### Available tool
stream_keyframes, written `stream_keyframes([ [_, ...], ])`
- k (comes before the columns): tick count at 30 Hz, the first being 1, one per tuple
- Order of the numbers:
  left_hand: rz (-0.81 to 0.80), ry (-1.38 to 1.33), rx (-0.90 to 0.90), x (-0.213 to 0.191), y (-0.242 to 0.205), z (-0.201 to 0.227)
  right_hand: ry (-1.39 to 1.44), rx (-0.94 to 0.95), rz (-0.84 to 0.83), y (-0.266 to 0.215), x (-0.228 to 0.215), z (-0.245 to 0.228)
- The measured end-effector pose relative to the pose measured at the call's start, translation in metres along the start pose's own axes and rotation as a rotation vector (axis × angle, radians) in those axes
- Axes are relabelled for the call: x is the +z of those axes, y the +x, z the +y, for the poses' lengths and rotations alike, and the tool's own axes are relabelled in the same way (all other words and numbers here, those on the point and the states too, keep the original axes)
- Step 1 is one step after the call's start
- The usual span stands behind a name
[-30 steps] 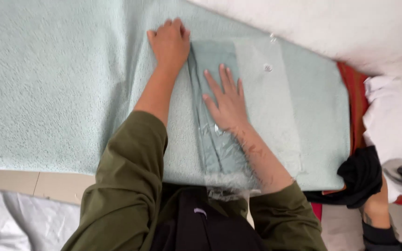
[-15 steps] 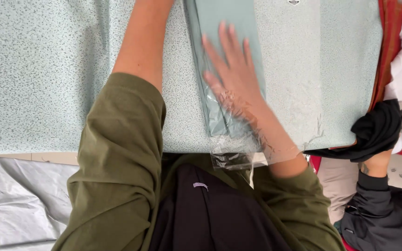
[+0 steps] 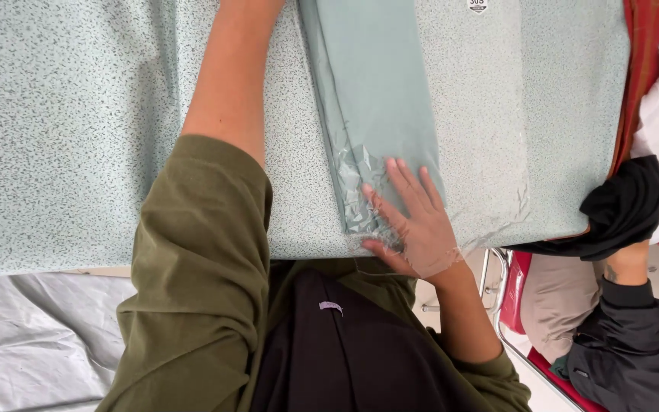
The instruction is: The person folds a light green t-shirt on a table, places it into a clear plastic bag, and smooths the package. They then pick up the packaged shirt and place it into a pink laundry basket.
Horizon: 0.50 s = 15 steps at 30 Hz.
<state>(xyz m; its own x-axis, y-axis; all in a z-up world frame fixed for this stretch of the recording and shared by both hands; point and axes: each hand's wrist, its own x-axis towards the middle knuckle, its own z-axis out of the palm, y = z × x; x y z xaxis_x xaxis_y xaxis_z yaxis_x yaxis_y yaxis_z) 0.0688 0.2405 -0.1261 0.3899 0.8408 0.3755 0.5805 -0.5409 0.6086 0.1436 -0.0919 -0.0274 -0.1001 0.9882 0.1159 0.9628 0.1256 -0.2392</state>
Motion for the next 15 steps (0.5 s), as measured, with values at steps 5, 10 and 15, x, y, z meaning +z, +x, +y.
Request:
stream_keyframes([
  [5,0.006,-0.017,0.018,-0.009,-0.007,-0.010,-0.052,0.031,0.070,-0.014,0.005,0.009],
  [10,0.003,-0.037,0.049,-0.018,-0.012,-0.011,0.113,0.091,0.092,-0.019,0.006,0.010],
  [15,0.002,-0.057,0.082,-0.025,-0.013,-0.014,0.368,0.352,0.166,-0.042,0.043,0.040],
])
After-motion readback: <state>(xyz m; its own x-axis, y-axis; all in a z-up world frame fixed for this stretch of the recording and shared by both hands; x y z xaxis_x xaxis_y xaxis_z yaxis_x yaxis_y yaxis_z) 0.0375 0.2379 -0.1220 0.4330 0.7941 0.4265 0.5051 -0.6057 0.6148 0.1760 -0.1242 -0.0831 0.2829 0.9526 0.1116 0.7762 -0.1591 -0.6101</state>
